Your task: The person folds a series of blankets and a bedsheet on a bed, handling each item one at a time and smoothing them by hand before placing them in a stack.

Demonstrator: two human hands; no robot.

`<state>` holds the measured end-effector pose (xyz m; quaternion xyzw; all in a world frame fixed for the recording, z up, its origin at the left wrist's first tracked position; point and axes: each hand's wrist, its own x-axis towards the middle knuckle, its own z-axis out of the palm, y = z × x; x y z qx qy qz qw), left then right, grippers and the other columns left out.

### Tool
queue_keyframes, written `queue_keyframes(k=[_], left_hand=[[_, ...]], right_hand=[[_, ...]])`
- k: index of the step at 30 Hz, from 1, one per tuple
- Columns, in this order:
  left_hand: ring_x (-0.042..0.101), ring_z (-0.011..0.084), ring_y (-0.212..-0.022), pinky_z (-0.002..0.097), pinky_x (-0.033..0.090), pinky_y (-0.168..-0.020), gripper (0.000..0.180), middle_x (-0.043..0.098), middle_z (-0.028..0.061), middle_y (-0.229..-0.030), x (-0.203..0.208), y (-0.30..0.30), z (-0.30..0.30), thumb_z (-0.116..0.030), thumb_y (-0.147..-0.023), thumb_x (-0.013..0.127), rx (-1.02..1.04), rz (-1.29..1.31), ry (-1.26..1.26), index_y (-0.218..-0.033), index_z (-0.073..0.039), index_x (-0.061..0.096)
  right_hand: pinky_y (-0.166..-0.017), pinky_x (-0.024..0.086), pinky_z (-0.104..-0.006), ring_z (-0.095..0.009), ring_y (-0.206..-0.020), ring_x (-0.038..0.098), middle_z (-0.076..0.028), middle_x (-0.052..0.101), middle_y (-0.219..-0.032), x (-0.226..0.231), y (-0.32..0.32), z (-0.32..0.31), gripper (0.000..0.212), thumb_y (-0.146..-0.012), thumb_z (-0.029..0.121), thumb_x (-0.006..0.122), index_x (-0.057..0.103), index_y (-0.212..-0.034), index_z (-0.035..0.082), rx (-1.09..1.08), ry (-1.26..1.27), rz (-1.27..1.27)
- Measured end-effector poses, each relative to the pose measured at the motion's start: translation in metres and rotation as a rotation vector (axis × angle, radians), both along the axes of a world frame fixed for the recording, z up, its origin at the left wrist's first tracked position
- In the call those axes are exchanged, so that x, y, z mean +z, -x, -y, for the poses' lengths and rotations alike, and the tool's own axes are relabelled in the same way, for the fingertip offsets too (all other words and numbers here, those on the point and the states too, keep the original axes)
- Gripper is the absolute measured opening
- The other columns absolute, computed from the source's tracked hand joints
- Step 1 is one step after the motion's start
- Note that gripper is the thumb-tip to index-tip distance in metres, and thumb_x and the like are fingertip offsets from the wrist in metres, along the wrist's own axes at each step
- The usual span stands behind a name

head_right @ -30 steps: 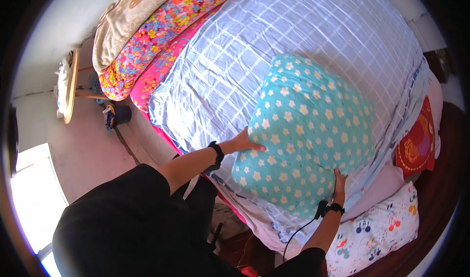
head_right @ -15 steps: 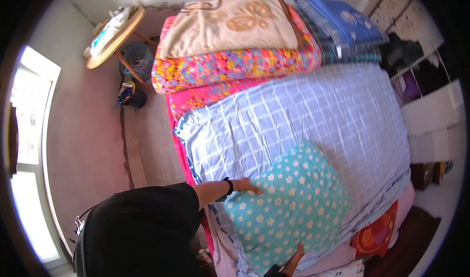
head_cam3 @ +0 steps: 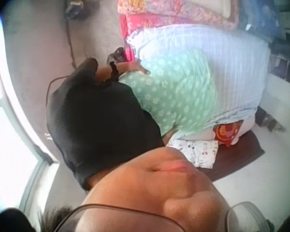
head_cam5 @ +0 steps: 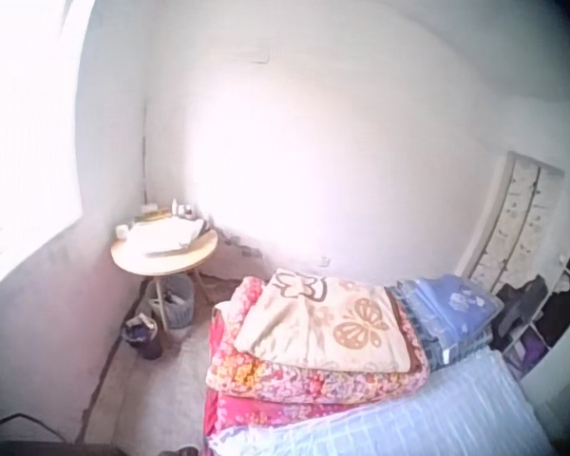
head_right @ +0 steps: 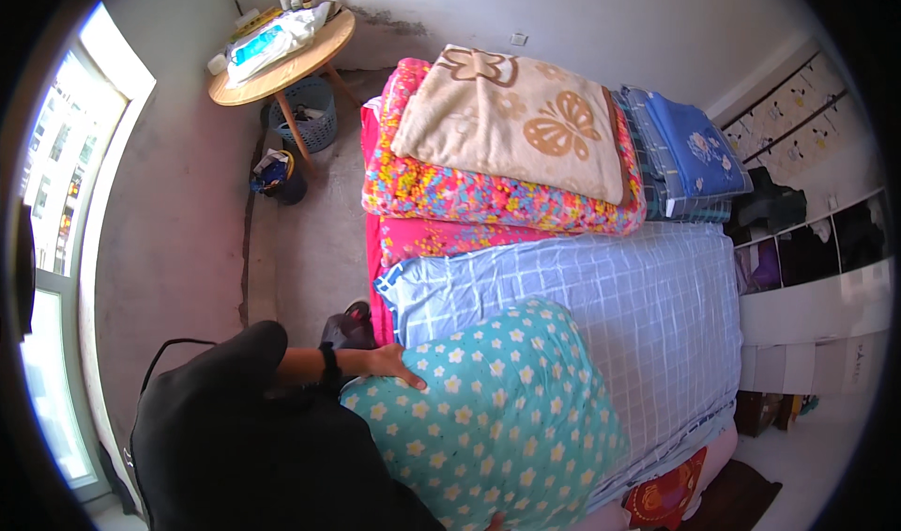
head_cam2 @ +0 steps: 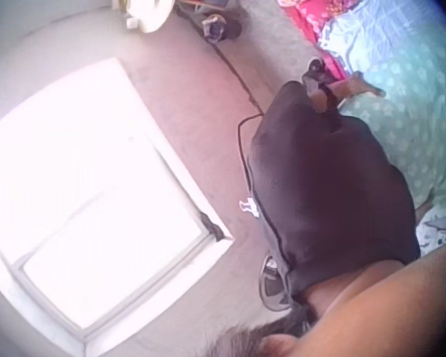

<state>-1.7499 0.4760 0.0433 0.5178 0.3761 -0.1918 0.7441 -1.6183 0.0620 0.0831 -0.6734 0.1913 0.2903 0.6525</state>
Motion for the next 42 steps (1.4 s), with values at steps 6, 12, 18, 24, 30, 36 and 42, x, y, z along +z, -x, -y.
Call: queue_keyframes(k=[6, 12, 18, 24, 30, 36, 42], left_hand=[[0.055, 0.026, -0.099, 0.0353, 0.042, -0.088, 0.085, 0.058, 0.016, -0.104, 0.073, 0.044, -0.11, -0.042, -0.057, 0.08, 0.275, 0.152, -0.072, -0.12, 0.003, 0.045], [0.06, 0.0205, -0.089, 0.0313, 0.047, -0.08, 0.069, 0.06, 0.0129, -0.1, 0.135, 0.023, -0.295, -0.033, -0.063, 0.078, 0.482, 0.592, -0.289, -0.115, 0.003, 0.049], [0.061, 0.0169, -0.085, 0.0293, 0.05, -0.077, 0.063, 0.061, 0.0123, -0.097, 0.166, -0.016, -0.425, -0.032, -0.068, 0.074, 0.602, 0.695, -0.166, -0.113, 0.006, 0.049], [0.059, 0.0171, -0.089, 0.0299, 0.048, -0.08, 0.059, 0.06, 0.0135, -0.101, 0.179, -0.022, -0.46, -0.026, -0.07, 0.073, 0.619, 0.641, -0.2, -0.114, 0.005, 0.049], [0.054, 0.0173, -0.099, 0.0307, 0.045, -0.084, 0.066, 0.055, 0.0117, -0.109, 0.254, -0.048, -0.5, -0.019, -0.069, 0.072, 0.61, 0.999, -0.141, -0.122, 0.004, 0.04], [0.057, 0.0183, -0.091, 0.0308, 0.046, -0.08, 0.067, 0.058, 0.0119, -0.101, 0.268, -0.062, -0.545, -0.024, -0.061, 0.076, 0.74, 1.134, -0.493, -0.115, 0.003, 0.045], [0.056, 0.0201, -0.097, 0.0316, 0.047, -0.081, 0.076, 0.055, 0.0147, -0.111, 0.135, -0.072, -0.582, -0.029, -0.064, 0.077, 0.71, 0.697, -0.569, -0.122, 0.003, 0.04]], right_hand=[[-0.086, 0.043, -0.0351, -0.024, -0.107, 0.047, -0.014, 0.043, -0.123, 0.073, -0.044, -0.176, 0.066, -0.084, 0.045, 0.05, 0.031, -0.13, 0.002, 0.206, -0.102, 0.174], [-0.091, 0.038, -0.0348, -0.023, -0.11, 0.044, -0.012, 0.041, -0.125, 0.155, -0.087, -0.383, 0.067, -0.086, 0.052, 0.041, 0.03, -0.131, 0.002, 0.448, -0.232, 0.273], [-0.095, 0.036, -0.0342, -0.02, -0.112, 0.042, -0.011, 0.041, -0.124, 0.235, -0.161, -0.593, 0.062, -0.089, 0.048, 0.041, 0.029, -0.131, 0.005, 0.639, -0.08, 0.479], [-0.092, 0.04, -0.033, -0.019, -0.11, 0.045, -0.009, 0.043, -0.12, 0.248, -0.218, -0.628, 0.057, -0.088, 0.042, 0.046, 0.03, -0.131, 0.008, 0.797, -0.056, 0.465], [-0.09, 0.04, -0.0341, -0.02, -0.11, 0.046, -0.009, 0.044, -0.12, 0.336, -0.286, -0.578, 0.056, -0.088, 0.042, 0.045, 0.033, -0.13, 0.007, 0.748, 0.087, 0.73], [-0.089, 0.041, -0.0365, -0.022, -0.109, 0.046, -0.009, 0.044, -0.121, 0.324, -0.335, -0.651, 0.057, -0.088, 0.043, 0.046, 0.034, -0.13, 0.007, 0.704, 0.054, 0.805], [-0.089, 0.041, -0.0392, -0.024, -0.108, 0.046, -0.01, 0.045, -0.122, 0.149, -0.335, -0.805, 0.06, -0.086, 0.046, 0.046, 0.035, -0.13, 0.007, 0.867, -0.034, 0.501]])
